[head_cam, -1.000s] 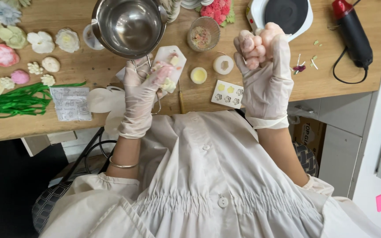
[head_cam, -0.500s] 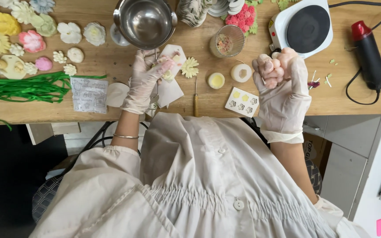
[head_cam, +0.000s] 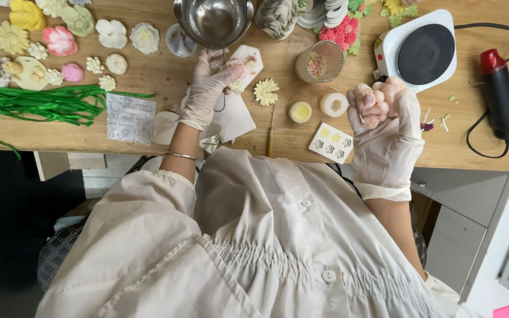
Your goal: The person is melting wax with a heat gun and arranging decorative wax flower elements.
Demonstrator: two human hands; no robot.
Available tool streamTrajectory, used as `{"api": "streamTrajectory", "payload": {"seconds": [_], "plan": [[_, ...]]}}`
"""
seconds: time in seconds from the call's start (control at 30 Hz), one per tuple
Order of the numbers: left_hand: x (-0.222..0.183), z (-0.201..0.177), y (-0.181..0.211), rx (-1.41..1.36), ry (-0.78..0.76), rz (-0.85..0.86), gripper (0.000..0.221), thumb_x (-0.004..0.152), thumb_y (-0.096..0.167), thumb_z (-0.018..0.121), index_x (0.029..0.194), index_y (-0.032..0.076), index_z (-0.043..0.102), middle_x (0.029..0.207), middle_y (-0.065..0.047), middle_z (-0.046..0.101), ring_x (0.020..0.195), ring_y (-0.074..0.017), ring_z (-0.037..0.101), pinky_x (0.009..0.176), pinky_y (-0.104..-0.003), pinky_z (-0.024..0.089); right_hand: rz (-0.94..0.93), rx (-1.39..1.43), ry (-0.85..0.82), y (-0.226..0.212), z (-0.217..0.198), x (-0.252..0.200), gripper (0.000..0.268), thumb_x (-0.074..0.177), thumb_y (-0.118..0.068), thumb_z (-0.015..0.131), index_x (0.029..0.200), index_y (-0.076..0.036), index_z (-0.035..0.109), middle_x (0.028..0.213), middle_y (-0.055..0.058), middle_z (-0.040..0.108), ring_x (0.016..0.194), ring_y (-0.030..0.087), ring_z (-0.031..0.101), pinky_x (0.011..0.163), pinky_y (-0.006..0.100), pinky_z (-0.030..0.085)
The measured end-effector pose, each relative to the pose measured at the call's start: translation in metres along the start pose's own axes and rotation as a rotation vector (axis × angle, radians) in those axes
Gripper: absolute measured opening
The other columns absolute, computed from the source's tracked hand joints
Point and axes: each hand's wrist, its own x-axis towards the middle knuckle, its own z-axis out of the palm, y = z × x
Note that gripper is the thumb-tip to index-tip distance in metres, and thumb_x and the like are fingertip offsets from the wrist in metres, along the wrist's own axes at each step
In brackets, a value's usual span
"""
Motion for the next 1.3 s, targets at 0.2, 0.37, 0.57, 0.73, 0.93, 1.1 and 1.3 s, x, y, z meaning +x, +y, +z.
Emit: {"api": "streamTrajectory", "payload": {"seconds": [0.2, 0.37, 0.57, 0.73, 0.93, 1.1, 1.3], "plan": [[0.013, -0.008, -0.027, 0.038, 0.000, -0.087, 0.068, 0.088, 0.019, 0.084, 0.142, 0.008, 0.043, 0.111, -0.004, 0.072, 0.088, -0.0058, 0.072, 0.057, -0.017, 0.054, 0.078, -0.022, 0.013, 0.007, 0.010, -0.002, 0.022, 0.106, -0.027, 0.064, 0.104, -0.010, 0.052, 0.090, 0.006, 0.053, 0.098, 0.020, 0.053, 0.097, 0.033, 0.046], [0.018, -0.009, -0.042, -0.099, -0.034, -0.026, 0.070, 0.088, 0.012, 0.087, 0.140, 0.004, 0.040, 0.105, -0.007, 0.071, 0.088, -0.0112, 0.071, 0.064, -0.023, 0.058, 0.117, 0.036, 0.016, 0.018, -0.001, 0.001, 0.024, 0.106, -0.028, 0.064, 0.118, -0.008, 0.058, 0.087, 0.006, 0.055, 0.096, 0.021, 0.055, 0.105, 0.037, 0.051], [0.010, -0.005, -0.018, -0.197, 0.020, -0.249, 0.070, 0.082, 0.004, 0.083, 0.137, 0.008, 0.039, 0.106, -0.010, 0.076, 0.094, -0.0158, 0.075, 0.074, -0.025, 0.060, 0.129, 0.003, 0.001, 0.018, 0.007, 0.000, 0.022, 0.107, -0.026, 0.064, 0.115, -0.007, 0.058, 0.089, 0.008, 0.060, 0.100, 0.023, 0.058, 0.099, 0.036, 0.052], [0.031, -0.016, -0.046, -0.158, 0.073, -0.233, 0.068, 0.080, -0.002, 0.085, 0.132, 0.005, 0.042, 0.115, -0.015, 0.071, 0.100, -0.0218, 0.075, 0.083, -0.032, 0.066, 0.169, 0.036, -0.005, 0.015, 0.003, -0.002, 0.021, 0.109, -0.026, 0.064, 0.114, -0.007, 0.057, 0.090, 0.008, 0.060, 0.100, 0.021, 0.057, 0.089, 0.029, 0.049], [0.033, -0.014, -0.052, -0.153, 0.068, -0.231, 0.072, 0.075, -0.007, 0.085, 0.126, 0.006, 0.036, 0.120, -0.021, 0.064, 0.101, -0.0270, 0.075, 0.086, -0.034, 0.065, 0.157, -0.010, 0.012, 0.011, 0.013, -0.003, 0.020, 0.106, -0.026, 0.063, 0.115, -0.008, 0.058, 0.090, 0.009, 0.061, 0.098, 0.021, 0.059, 0.082, 0.027, 0.048], [0.016, -0.010, -0.033, 0.145, 0.204, -0.156, 0.079, 0.074, -0.007, 0.080, 0.129, 0.007, 0.027, 0.126, -0.019, 0.043, 0.107, -0.0239, 0.068, 0.084, -0.034, 0.064, 0.109, -0.055, -0.001, 0.014, 0.003, -0.003, 0.020, 0.109, -0.022, 0.064, 0.114, -0.005, 0.056, 0.097, 0.008, 0.058, 0.094, 0.021, 0.058, 0.102, 0.033, 0.056], [-0.050, 0.026, 0.035, 1.266, 0.290, 0.632, 0.081, 0.102, 0.031, 0.088, 0.150, -0.002, 0.031, 0.141, -0.019, 0.049, 0.129, -0.0315, 0.056, 0.108, -0.042, 0.050, 0.089, -0.062, -0.067, 0.016, 0.011, -0.003, 0.022, 0.110, -0.022, 0.063, 0.120, -0.003, 0.057, 0.101, 0.007, 0.055, 0.099, 0.019, 0.060, 0.088, 0.029, 0.048]]}}
